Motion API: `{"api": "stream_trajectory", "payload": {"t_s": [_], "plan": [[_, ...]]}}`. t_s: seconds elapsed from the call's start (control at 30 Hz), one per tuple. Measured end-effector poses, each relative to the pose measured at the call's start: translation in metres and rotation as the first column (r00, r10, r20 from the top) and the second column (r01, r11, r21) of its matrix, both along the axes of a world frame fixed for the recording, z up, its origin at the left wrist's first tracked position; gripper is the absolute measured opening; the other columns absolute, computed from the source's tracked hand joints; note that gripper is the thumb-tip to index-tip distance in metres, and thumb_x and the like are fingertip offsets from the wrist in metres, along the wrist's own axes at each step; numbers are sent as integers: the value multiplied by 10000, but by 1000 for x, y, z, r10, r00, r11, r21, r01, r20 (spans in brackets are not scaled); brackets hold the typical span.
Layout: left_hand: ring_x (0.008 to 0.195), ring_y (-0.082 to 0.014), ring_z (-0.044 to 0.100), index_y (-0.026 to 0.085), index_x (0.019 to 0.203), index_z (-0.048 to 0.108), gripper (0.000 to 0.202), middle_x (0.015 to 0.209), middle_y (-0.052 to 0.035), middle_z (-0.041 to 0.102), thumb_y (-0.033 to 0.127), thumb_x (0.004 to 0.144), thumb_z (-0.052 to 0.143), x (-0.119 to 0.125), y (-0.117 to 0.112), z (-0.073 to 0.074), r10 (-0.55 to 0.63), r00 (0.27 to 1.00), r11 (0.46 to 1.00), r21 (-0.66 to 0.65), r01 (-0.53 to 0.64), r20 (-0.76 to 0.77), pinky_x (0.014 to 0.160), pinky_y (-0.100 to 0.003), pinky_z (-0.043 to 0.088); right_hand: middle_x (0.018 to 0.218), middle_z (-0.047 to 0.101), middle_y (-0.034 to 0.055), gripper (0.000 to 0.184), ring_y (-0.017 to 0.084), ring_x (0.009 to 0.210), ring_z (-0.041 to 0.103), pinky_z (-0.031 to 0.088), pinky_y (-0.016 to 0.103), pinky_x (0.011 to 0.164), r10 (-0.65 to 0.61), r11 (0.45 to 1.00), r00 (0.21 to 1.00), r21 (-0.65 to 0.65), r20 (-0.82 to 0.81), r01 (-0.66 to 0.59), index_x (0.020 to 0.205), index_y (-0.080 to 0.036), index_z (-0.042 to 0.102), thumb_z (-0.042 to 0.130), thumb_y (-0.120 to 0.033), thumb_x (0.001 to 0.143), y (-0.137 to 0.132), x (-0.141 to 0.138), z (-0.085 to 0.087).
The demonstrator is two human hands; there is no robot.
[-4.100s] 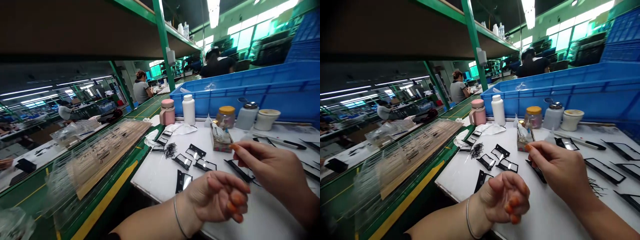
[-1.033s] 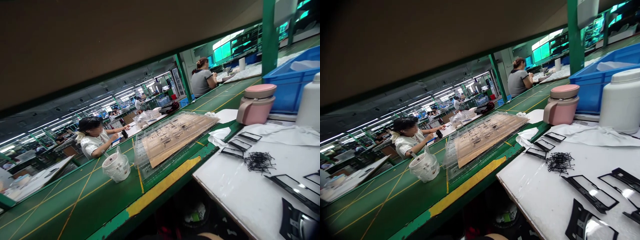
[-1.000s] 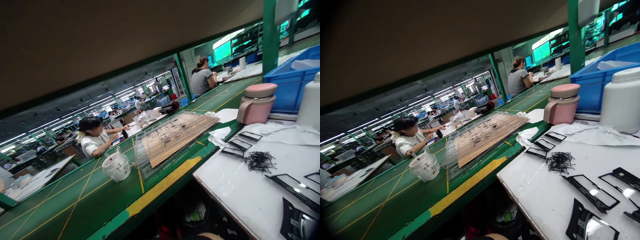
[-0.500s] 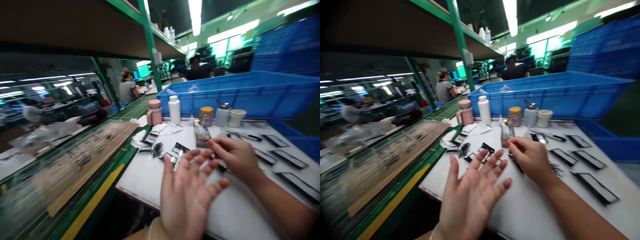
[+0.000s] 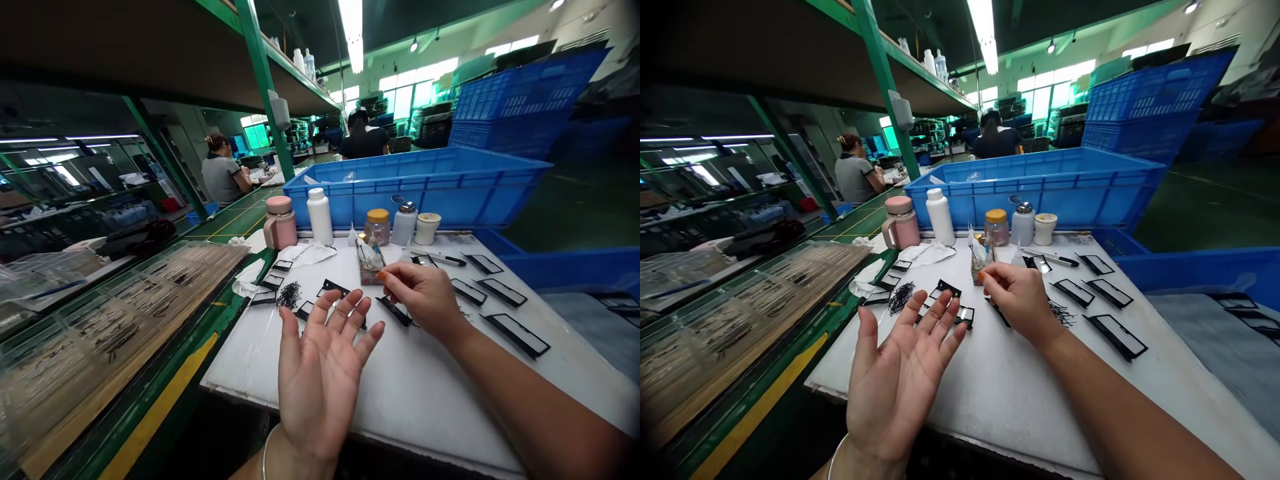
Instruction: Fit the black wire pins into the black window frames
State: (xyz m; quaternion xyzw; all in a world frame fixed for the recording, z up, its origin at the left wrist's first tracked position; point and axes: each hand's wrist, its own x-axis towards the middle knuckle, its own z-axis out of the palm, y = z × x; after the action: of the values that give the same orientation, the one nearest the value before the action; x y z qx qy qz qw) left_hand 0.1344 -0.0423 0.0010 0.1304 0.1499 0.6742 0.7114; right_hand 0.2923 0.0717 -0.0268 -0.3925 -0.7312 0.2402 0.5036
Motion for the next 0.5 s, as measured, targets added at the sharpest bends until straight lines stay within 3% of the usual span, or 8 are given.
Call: {"api": "stream_trajectory", "payload": {"t_s": [0.13,0.23,0.3,0.33,0.37,0.43,0.5], "plan": [[1276,-303,481,174,1119,579,511,1293,-170,530,622,881,516,-1,-1,-3,20,999,999,26,-20,-34,1001,-438,485,589,614,-19,182,133,479,573,417,231,472,-5,1000,1000,3,7,5,776,-173,690,608,-273,904,0,-1,0],[1228,-246,533,182,1106,580,346,1275,-128,553,288,807,719,-15,2,-8,116,980,991,78,-105,-162,948,-307,523,593,614,-16,177,139,479,570,414,238,463,-1,1000,1000,-4,2,1,778,-179,691,611,-280,900,1,-1,0],[997,-141,646,184,1032,596,341,1135,-72,627,97,732,735,-34,5,-12,214,936,975,114,-189,-280,763,-151,543,591,611,-14,173,141,473,566,412,242,458,-10,1000,1000,-4,-5,10,769,-183,689,617,-278,893,1,0,-1],[794,-79,654,182,972,602,295,985,-35,658,82,726,730,-46,5,-14,256,907,965,135,-223,-335,621,-90,507,589,610,-13,169,141,470,564,410,243,457,-18,1000,1000,3,0,18,764,-185,691,620,-274,889,1,-1,-1],[606,-38,592,180,913,601,226,813,2,647,108,739,726,-59,5,-16,298,871,954,164,-253,-391,510,-71,450,587,610,-13,164,141,469,563,410,245,457,-28,1000,1000,13,7,28,760,-189,693,623,-269,885,2,-1,-2],[463,-32,472,184,859,604,125,615,40,574,183,787,707,-84,1,-20,374,739,928,233,-292,-561,434,-96,380,584,610,-13,160,141,465,561,410,247,457,-38,999,999,28,19,38,756,-194,697,627,-263,882,2,-1,-3],[524,-66,504,179,839,635,101,611,25,582,236,801,709,-104,-6,-24,387,480,919,287,-269,-788,508,-147,419,584,610,-13,160,142,466,563,411,247,455,-41,999,999,30,28,40,757,-198,700,627,-264,884,3,-1,-4]]}}
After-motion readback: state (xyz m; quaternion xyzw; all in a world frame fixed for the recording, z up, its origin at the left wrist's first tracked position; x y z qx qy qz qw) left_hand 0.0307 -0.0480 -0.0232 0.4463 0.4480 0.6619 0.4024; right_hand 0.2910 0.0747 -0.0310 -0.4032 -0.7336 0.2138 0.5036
